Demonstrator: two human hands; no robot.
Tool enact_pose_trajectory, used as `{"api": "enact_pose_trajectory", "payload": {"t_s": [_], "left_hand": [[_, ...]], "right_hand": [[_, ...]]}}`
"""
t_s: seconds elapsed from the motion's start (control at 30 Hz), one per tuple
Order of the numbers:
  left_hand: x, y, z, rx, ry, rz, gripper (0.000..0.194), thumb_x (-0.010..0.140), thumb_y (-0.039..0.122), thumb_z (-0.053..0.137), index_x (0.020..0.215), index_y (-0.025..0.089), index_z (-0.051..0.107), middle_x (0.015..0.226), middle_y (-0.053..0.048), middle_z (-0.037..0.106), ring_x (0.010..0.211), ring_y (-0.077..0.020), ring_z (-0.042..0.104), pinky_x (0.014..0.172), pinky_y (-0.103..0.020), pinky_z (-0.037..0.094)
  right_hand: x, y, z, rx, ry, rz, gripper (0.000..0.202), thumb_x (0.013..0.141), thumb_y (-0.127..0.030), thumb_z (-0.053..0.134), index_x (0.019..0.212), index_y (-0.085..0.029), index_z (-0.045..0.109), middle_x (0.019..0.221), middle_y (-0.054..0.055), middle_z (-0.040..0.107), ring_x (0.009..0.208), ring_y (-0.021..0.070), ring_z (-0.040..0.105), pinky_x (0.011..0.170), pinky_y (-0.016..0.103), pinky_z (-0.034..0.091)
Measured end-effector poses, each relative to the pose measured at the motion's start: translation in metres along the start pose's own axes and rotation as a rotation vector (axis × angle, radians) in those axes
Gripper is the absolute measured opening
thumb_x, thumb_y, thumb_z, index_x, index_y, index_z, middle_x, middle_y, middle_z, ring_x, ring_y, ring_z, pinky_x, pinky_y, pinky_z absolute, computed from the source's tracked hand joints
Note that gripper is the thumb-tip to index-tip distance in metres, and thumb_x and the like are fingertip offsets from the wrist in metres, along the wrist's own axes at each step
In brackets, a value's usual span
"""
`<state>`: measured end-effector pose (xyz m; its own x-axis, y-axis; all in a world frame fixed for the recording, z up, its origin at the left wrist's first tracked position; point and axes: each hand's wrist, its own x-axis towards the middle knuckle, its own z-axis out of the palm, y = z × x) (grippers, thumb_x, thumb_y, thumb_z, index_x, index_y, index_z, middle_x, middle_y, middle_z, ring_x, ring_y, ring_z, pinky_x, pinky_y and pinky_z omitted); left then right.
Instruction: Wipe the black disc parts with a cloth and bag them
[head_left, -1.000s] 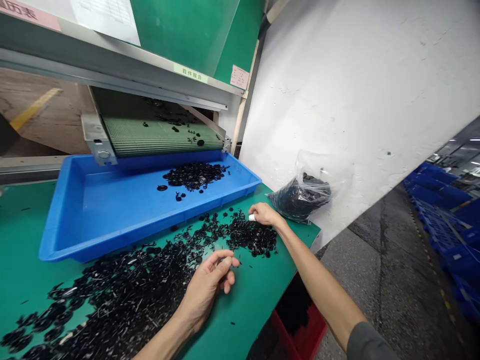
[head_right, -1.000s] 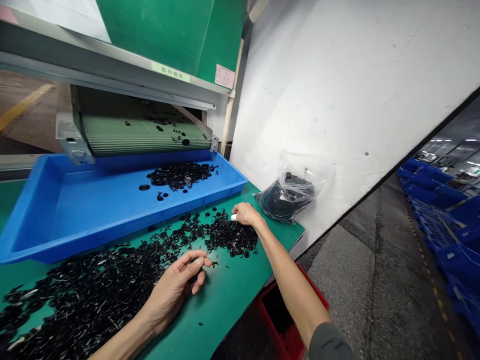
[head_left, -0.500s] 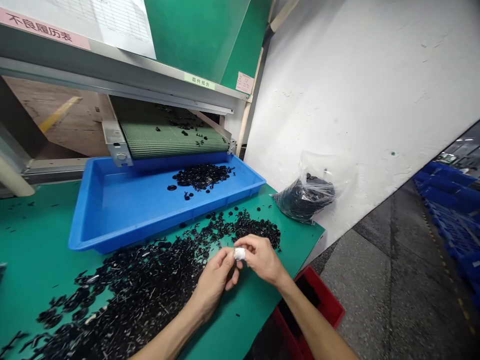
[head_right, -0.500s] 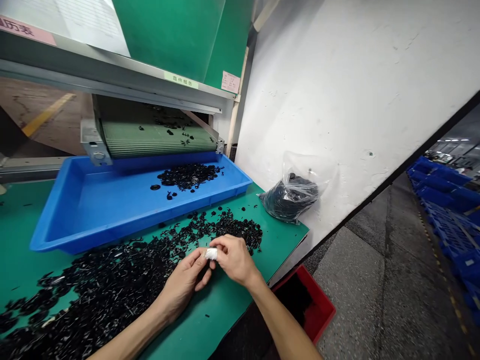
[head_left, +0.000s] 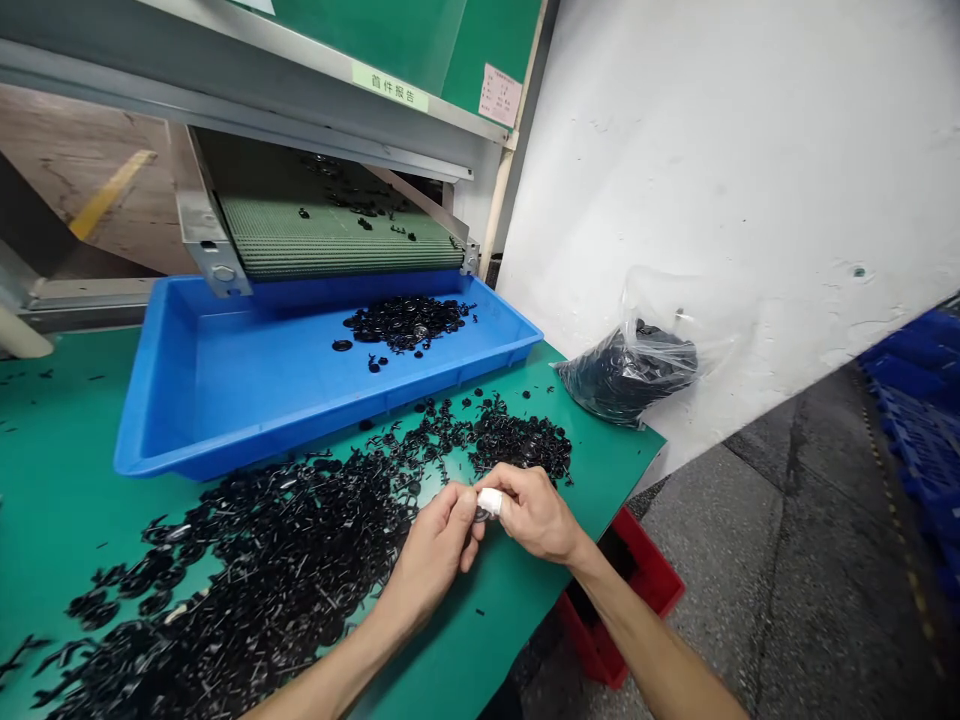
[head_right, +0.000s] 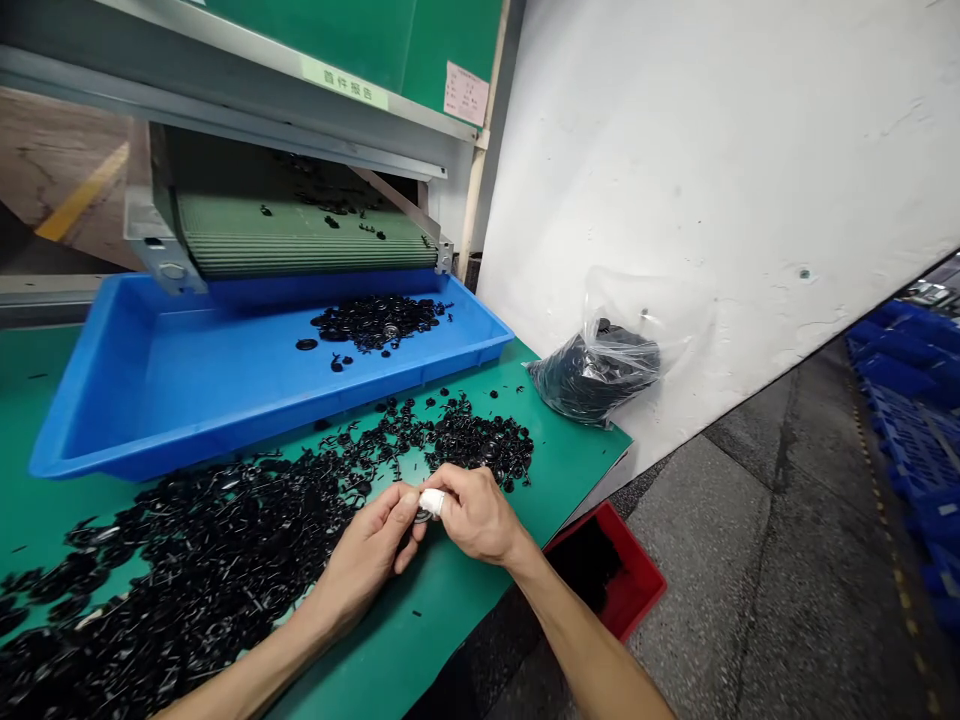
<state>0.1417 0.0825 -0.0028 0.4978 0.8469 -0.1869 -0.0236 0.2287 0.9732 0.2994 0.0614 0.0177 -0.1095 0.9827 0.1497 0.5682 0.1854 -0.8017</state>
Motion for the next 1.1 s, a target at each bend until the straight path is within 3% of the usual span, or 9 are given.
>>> {"api": "enact_pose_trajectory", "payload": {"t_s": [0.17,0.3,0.4,0.53,0.73,0.9,1.0,1.1], "left_hand": [[0.003,-0.003,-0.001,-0.060,0.033,0.013,0.037,0.092,0.053,0.048,0.078,0.019,0.055,0.050,0.007,0.048,0.044,-0.0081,0.036,0.044,-0.020,0.026],[0.004,-0.001,-0.001,-0.217,-0.024,-0.057,0.041,0.087,0.051,0.057,0.112,0.019,0.055,0.066,0.004,0.059,0.043,-0.0070,0.043,0.039,-0.018,0.027],[0.005,-0.001,-0.003,-0.284,-0.059,-0.056,0.039,0.088,0.048,0.057,0.111,0.017,0.056,0.069,0.002,0.061,0.043,-0.0061,0.045,0.039,-0.018,0.031],[0.006,0.001,-0.004,-0.426,-0.057,-0.035,0.030,0.088,0.046,0.059,0.103,0.019,0.058,0.068,0.003,0.060,0.043,-0.0053,0.045,0.038,-0.016,0.031],[0.005,0.004,-0.005,-0.497,-0.031,0.001,0.027,0.086,0.041,0.064,0.076,0.018,0.052,0.076,0.003,0.061,0.044,-0.0037,0.047,0.039,-0.016,0.032],[0.006,0.003,-0.007,-0.495,-0.038,-0.023,0.018,0.081,0.029,0.067,0.090,0.019,0.055,0.087,-0.002,0.065,0.051,-0.0074,0.054,0.040,-0.017,0.037],[0.009,0.003,-0.005,-0.473,-0.023,-0.010,0.024,0.082,0.033,0.066,0.099,0.018,0.058,0.085,-0.001,0.063,0.052,-0.0068,0.050,0.038,-0.016,0.034],[0.011,0.004,-0.004,-0.432,-0.003,0.005,0.029,0.083,0.043,0.065,0.096,0.018,0.060,0.080,0.000,0.060,0.052,-0.0066,0.047,0.037,-0.015,0.030]], "right_hand": [[0.024,0.005,-0.008,-0.191,-0.008,-0.073,0.025,0.086,-0.007,0.044,0.093,-0.017,0.066,0.071,-0.002,0.063,0.063,0.0108,0.056,0.061,0.020,0.040],[0.067,0.008,-0.033,-0.706,-0.131,-0.046,0.042,0.088,0.000,0.036,0.116,-0.017,0.062,0.110,0.008,0.060,0.096,0.0172,0.059,0.078,0.025,0.043],[0.097,0.010,-0.041,-0.818,-0.260,-0.002,0.040,0.085,-0.002,0.046,0.116,-0.019,0.064,0.112,0.011,0.058,0.091,0.0209,0.060,0.071,0.027,0.043],[0.116,0.010,-0.042,-0.820,-0.351,0.036,0.030,0.076,-0.005,0.060,0.100,-0.019,0.071,0.104,0.010,0.060,0.080,0.0207,0.062,0.064,0.026,0.041],[0.109,0.013,-0.048,-0.648,-0.274,0.004,0.015,0.075,-0.007,0.061,0.083,-0.018,0.068,0.092,0.004,0.062,0.078,0.0160,0.058,0.067,0.024,0.040],[0.087,0.019,-0.048,-0.399,-0.115,0.001,0.018,0.081,-0.010,0.053,0.093,-0.015,0.064,0.076,0.000,0.063,0.065,0.0119,0.056,0.060,0.021,0.042],[0.067,0.013,-0.045,-0.263,-0.091,-0.010,0.031,0.080,-0.009,0.049,0.107,-0.016,0.062,0.076,-0.001,0.064,0.061,0.0109,0.058,0.056,0.020,0.044],[0.045,0.004,-0.039,-0.163,-0.115,-0.025,0.035,0.082,-0.007,0.042,0.106,-0.017,0.065,0.086,0.001,0.068,0.058,0.0092,0.060,0.055,0.019,0.046]]}}
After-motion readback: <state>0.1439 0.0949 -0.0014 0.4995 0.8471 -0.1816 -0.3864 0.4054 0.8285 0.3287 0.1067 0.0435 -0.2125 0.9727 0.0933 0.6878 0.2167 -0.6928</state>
